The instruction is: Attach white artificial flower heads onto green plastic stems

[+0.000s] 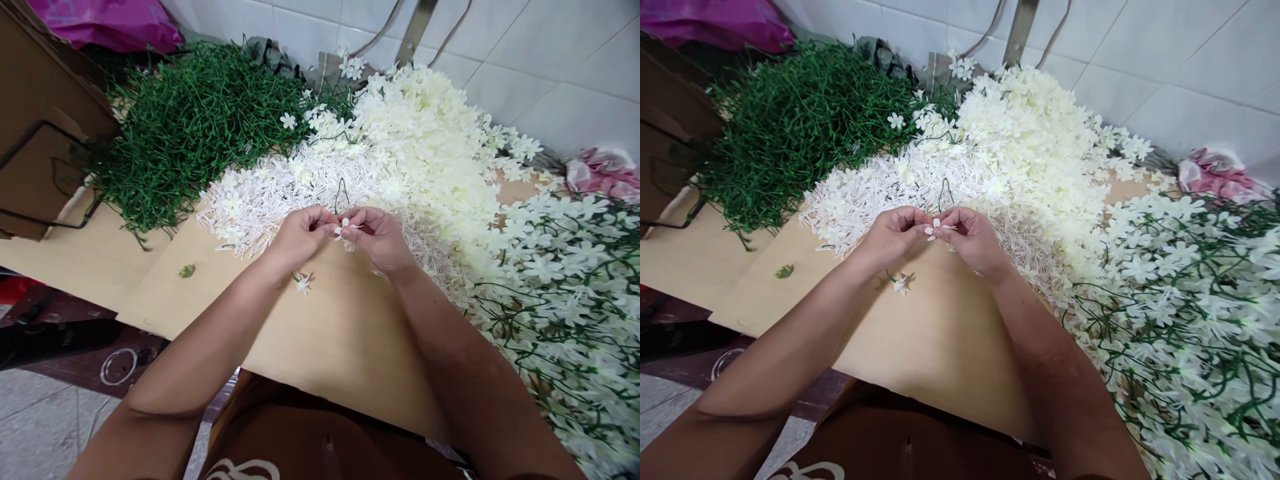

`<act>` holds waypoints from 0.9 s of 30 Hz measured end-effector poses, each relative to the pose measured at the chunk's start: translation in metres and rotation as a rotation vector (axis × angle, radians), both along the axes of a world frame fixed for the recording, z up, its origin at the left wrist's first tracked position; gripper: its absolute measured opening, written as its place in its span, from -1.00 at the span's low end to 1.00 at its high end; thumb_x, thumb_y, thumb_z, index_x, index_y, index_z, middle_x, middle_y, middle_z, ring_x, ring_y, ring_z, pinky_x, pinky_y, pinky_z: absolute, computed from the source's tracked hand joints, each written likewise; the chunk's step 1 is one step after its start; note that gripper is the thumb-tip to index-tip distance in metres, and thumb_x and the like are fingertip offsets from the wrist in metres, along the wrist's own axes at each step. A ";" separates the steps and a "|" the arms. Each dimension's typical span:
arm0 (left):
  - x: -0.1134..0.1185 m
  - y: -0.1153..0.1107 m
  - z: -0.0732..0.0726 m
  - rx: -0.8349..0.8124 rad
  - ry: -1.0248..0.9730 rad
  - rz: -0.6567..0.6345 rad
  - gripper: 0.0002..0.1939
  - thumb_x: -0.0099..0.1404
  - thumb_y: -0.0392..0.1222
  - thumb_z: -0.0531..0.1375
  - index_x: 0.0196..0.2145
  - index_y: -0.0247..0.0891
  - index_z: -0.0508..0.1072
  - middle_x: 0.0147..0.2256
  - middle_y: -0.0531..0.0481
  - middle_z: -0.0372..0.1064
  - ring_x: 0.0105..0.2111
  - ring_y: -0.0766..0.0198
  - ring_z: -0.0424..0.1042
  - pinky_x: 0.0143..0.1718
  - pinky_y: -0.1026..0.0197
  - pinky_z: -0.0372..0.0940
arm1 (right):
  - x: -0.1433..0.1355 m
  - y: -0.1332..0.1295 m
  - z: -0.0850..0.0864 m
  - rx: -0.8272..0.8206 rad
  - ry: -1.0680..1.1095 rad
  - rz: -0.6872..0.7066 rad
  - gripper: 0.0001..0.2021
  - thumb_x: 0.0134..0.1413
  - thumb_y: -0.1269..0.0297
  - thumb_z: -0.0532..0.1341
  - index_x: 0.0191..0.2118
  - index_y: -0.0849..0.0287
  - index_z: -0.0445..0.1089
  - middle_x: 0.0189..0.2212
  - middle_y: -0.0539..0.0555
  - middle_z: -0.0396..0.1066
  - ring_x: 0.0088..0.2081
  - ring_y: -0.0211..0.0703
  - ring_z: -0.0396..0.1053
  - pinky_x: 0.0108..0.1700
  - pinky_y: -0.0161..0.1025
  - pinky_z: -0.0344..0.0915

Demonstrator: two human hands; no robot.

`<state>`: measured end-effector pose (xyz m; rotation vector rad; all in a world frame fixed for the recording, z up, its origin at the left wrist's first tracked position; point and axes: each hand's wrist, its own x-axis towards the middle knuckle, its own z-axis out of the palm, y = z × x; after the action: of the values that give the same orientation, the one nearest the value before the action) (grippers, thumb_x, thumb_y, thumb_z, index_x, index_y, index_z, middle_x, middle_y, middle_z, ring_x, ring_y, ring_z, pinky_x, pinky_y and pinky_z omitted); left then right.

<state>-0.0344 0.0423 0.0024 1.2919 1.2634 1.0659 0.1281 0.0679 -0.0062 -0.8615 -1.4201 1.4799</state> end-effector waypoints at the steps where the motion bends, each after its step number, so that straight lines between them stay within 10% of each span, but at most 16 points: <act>1: 0.000 0.001 0.001 0.001 0.029 -0.001 -0.89 0.12 -0.19 0.22 -0.45 -0.30 0.42 -0.52 0.09 0.33 -0.50 0.40 0.22 -0.41 0.30 0.13 | 0.001 0.001 0.000 -0.009 0.010 -0.010 -0.65 -0.32 0.08 0.50 -0.54 0.17 0.37 -0.36 0.00 0.43 -0.34 -0.28 0.41 -0.24 -0.24 0.41; 27: -0.001 0.000 -0.003 0.080 -0.061 -0.195 -0.63 0.18 0.06 0.17 -0.59 -0.25 0.24 -0.63 0.14 0.06 -0.55 0.40 0.05 -0.47 0.28 -0.01 | -0.003 0.000 -0.003 -0.037 0.035 0.034 -0.63 -0.42 0.17 0.53 -0.57 0.18 0.35 -0.55 -0.05 0.41 -0.48 -0.33 0.34 -0.41 -0.33 0.24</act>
<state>-0.0352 0.0424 -0.0010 1.4018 1.0352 1.0165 0.1248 0.0679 -0.0097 -0.8342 -1.3921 1.5435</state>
